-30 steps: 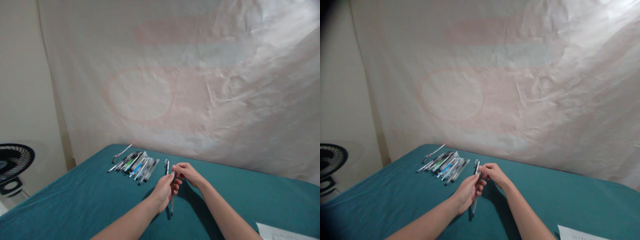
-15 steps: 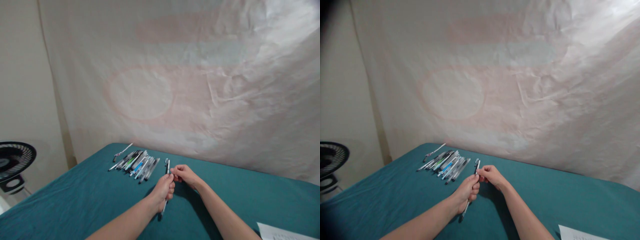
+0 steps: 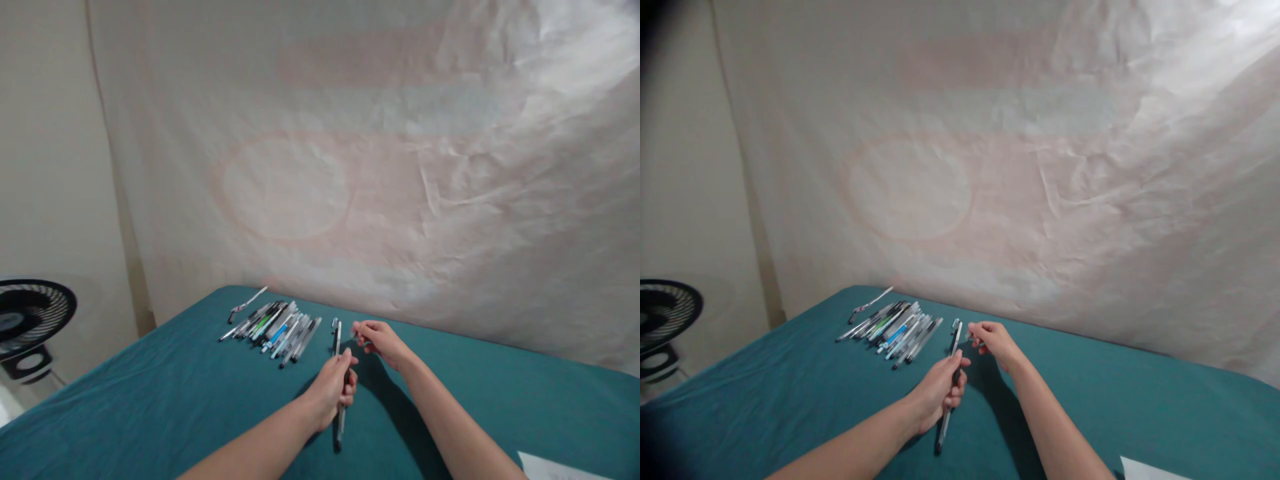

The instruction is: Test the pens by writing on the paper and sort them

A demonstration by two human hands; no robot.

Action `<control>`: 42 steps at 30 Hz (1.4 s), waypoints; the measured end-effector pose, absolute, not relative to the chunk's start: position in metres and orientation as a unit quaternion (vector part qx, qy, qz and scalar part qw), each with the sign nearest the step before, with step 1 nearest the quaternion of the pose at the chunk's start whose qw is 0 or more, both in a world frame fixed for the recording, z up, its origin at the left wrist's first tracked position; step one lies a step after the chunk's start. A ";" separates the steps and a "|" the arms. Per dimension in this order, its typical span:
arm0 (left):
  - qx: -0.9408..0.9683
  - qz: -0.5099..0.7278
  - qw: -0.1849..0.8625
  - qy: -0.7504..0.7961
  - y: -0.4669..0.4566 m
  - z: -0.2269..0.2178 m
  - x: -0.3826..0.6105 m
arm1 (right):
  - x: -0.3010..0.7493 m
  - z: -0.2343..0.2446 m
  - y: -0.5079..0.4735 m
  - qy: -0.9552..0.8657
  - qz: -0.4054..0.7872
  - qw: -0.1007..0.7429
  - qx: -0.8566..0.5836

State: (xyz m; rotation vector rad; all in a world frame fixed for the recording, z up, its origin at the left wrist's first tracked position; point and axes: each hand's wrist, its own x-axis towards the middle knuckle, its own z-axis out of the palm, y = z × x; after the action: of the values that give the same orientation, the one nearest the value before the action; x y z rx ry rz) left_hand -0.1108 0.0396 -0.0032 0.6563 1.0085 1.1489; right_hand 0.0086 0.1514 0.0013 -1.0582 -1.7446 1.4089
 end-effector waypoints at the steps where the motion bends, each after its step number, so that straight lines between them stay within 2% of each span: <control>1: 0.283 0.515 0.676 0.445 0.040 -0.005 -0.110 | 0.009 -0.001 0.158 -0.661 0.525 0.332 -0.421; 12: 0.277 0.517 0.690 0.424 0.043 -0.013 -0.111 | -0.031 -0.026 0.216 -0.681 0.374 0.324 -0.540; 29: 0.285 0.531 0.694 0.394 0.041 -0.010 -0.112 | -0.037 -0.031 0.224 -0.736 0.240 0.297 -0.559; 35: 0.296 0.538 0.694 0.377 0.040 -0.009 -0.113 | -0.034 -0.026 0.217 -0.715 0.276 0.333 -0.550; 42: 0.305 0.551 0.678 0.378 0.043 -0.015 -0.114 | -0.011 -0.018 0.165 -0.650 0.424 0.356 -0.520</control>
State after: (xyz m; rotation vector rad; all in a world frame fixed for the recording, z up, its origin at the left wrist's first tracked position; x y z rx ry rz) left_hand -0.1142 0.0434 -0.0146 0.6863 0.8496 1.2380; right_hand -0.0108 0.1653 -0.0184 -1.3438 -1.6788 1.0944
